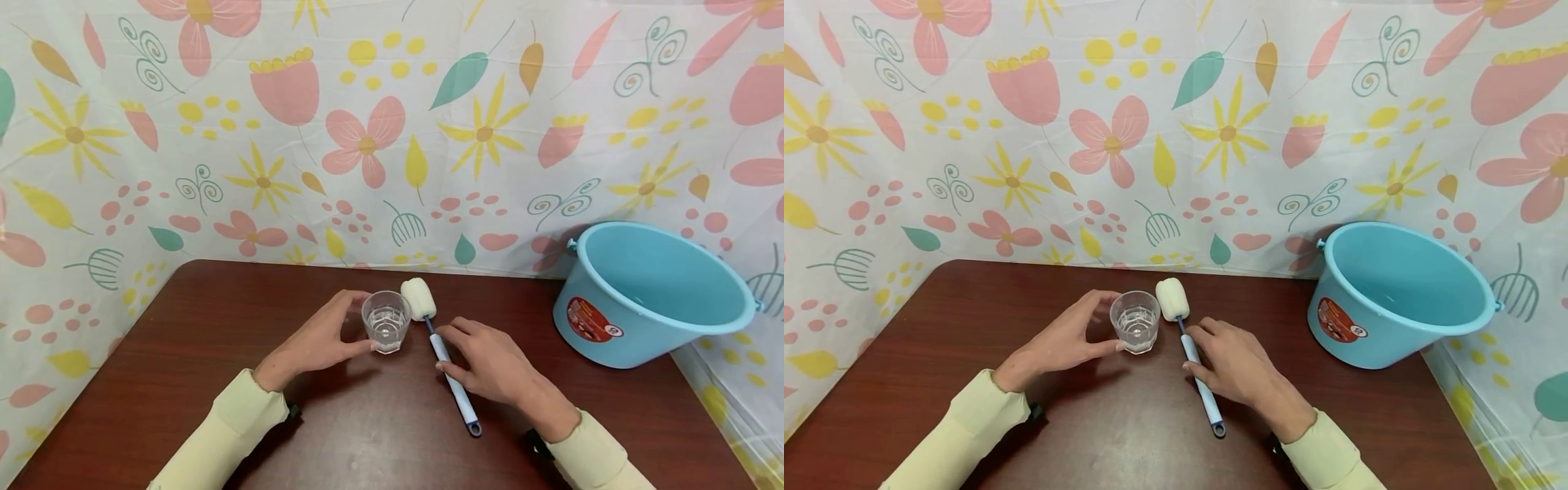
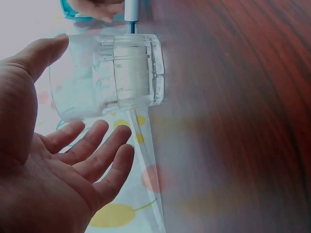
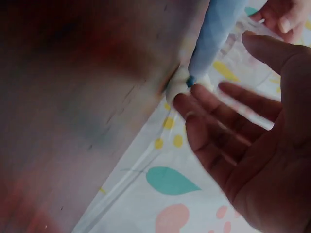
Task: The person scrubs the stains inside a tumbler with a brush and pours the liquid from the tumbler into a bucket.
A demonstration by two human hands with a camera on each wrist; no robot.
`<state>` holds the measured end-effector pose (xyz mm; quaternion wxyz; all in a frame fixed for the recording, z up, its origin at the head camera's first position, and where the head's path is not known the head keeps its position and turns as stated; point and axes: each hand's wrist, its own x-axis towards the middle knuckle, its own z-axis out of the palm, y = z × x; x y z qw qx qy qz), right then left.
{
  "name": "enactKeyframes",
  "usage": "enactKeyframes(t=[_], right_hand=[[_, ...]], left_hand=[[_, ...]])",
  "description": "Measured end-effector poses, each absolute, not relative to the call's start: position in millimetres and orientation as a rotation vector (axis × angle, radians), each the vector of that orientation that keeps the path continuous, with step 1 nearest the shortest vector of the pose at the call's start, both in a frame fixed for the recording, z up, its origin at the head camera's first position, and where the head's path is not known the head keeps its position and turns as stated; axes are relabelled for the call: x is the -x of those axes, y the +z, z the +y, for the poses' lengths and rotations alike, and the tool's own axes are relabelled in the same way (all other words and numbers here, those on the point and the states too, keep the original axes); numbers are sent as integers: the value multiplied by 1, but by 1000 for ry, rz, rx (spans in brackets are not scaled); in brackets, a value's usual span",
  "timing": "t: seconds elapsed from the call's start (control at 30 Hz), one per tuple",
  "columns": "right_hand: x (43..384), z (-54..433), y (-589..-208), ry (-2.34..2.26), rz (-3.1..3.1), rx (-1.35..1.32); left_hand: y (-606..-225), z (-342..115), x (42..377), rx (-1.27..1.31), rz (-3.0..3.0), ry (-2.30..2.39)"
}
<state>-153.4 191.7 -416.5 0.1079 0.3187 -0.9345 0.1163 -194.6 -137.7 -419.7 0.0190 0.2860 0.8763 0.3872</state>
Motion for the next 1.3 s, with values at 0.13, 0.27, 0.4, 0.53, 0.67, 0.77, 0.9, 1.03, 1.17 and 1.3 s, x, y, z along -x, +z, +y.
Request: enactKeyframes(t=[0.13,0.27,0.4,0.53,0.67,0.77,0.9,1.03,1.17,1.3], right_hand=[[151,185,-420,288,-2845,-851],[149,182,-422,251,-2905,-823],[148,180,-422,223,-2938,-792],[147,179,-422,209,-2965,-752],[148,177,-420,232,-3008,-710],[150,176,-419,250,-3033,-694],[152,176,-420,256,-3053,-687],[154,173,-421,266,-3074,-671],[153,170,-421,307,-3123,-625],[151,168,-420,330,-3160,-572]], left_hand=[[-419,-135,195,-866,2720,1209],[-420,-134,197,-830,2706,1208],[-421,-131,199,-815,2674,1237],[-422,-128,200,-810,2641,1280],[-424,-125,203,-793,2619,1296],[-425,-123,205,-779,2602,1306],[-426,-121,205,-765,2593,1317],[-427,-120,206,-759,2604,1313],[-428,-119,206,-766,2618,1302],[-429,-118,206,-781,2630,1297]])
